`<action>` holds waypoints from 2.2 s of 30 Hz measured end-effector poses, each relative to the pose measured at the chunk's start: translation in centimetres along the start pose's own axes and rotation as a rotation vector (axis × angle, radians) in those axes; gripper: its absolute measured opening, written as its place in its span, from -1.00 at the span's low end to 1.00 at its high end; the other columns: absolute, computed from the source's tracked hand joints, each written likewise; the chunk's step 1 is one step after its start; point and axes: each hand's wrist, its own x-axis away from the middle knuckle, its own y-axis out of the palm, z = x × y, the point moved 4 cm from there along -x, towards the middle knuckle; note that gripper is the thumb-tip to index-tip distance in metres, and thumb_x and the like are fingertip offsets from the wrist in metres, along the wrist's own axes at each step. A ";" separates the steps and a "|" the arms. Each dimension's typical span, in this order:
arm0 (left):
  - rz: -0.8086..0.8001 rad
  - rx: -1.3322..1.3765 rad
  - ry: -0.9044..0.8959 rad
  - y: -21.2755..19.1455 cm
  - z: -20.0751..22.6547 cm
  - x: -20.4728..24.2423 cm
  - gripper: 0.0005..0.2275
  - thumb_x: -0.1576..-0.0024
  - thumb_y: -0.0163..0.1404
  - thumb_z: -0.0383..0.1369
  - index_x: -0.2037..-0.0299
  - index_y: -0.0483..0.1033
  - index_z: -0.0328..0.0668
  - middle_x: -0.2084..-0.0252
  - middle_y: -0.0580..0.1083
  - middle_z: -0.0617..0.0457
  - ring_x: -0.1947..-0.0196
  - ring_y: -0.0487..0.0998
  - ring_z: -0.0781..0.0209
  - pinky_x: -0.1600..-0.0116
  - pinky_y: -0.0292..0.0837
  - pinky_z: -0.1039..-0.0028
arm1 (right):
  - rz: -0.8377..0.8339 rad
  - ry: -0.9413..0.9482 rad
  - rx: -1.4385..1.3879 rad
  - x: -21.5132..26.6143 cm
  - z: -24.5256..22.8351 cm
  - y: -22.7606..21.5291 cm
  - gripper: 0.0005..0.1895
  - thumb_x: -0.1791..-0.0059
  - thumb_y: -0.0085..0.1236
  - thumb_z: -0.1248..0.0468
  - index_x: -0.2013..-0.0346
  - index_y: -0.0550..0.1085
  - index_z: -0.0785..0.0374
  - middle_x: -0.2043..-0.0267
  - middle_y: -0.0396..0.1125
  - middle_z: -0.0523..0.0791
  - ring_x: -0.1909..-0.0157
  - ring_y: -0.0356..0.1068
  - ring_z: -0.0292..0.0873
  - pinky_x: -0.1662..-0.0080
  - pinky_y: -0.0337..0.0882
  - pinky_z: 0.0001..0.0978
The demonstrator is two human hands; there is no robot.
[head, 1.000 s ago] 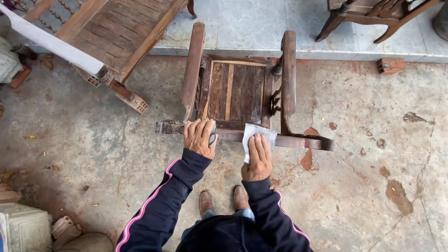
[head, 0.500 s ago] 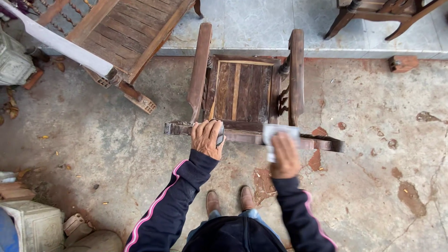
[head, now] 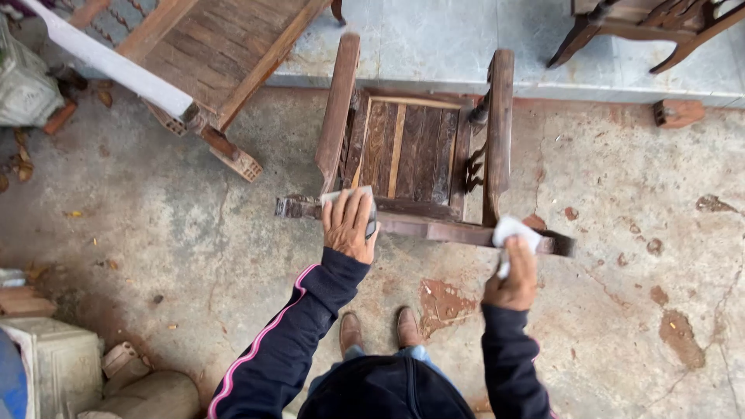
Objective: Sanding and cleaning wooden furniture pieces to prepare or restore them.
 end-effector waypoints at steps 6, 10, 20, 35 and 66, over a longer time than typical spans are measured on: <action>-0.004 0.137 0.049 5.1 8.3 1.9 -0.25 -0.12 0.18 -0.17 -0.49 0.07 -0.16 -0.53 0.12 -0.18 -0.55 0.06 -0.16 -0.56 -0.20 -0.15 | 0.055 0.191 0.038 1.0 2.3 0.9 -0.69 -0.08 0.08 0.53 -0.14 0.50 0.42 -0.22 0.39 0.17 -0.29 0.39 0.17 -0.32 0.36 -0.10; -0.044 -0.035 0.112 1.7 2.6 3.9 -0.30 -0.17 0.18 -0.21 -0.51 0.14 -0.14 -0.59 0.09 -0.05 -0.59 0.07 -0.01 -0.60 -0.16 -0.04 | 0.026 0.069 0.090 0.6 2.5 -0.5 -0.70 -0.09 0.11 0.51 -0.13 0.50 0.42 -0.25 0.37 0.19 -0.31 0.36 0.21 -0.34 0.33 -0.06; -0.036 0.106 -0.009 3.4 4.0 2.7 -0.33 -0.01 0.12 -0.41 -0.40 0.21 -0.20 -0.49 0.17 -0.16 -0.50 0.13 -0.12 -0.51 -0.13 -0.13 | -0.109 0.176 -0.122 -1.9 2.5 -1.1 -0.72 -0.16 0.07 0.48 -0.18 0.49 0.41 -0.31 0.36 0.18 -0.35 0.39 0.15 -0.31 0.38 -0.17; 0.020 -0.067 -0.450 -0.4 -13.4 2.9 -0.49 -0.28 -0.05 -0.23 -0.44 0.20 -0.12 -0.46 0.19 -0.11 -0.44 0.19 -0.16 -0.48 -0.03 -0.12 | -0.571 -0.853 -0.309 -5.8 -17.0 16.3 -0.47 0.13 0.11 0.43 -0.17 0.42 0.44 -0.32 0.28 0.11 -0.38 0.25 0.12 -0.42 0.16 -0.03; -0.196 0.077 -0.369 1.2 -15.4 2.7 -0.34 -0.02 0.01 -0.53 -0.42 0.20 -0.07 -0.49 0.16 -0.02 -0.46 0.15 0.00 -0.51 -0.02 0.07 | -0.675 -1.024 0.300 -2.9 -17.2 17.0 -0.44 0.06 -0.04 0.40 -0.27 0.34 0.45 -0.34 0.21 0.20 -0.38 0.20 0.18 -0.39 0.13 0.11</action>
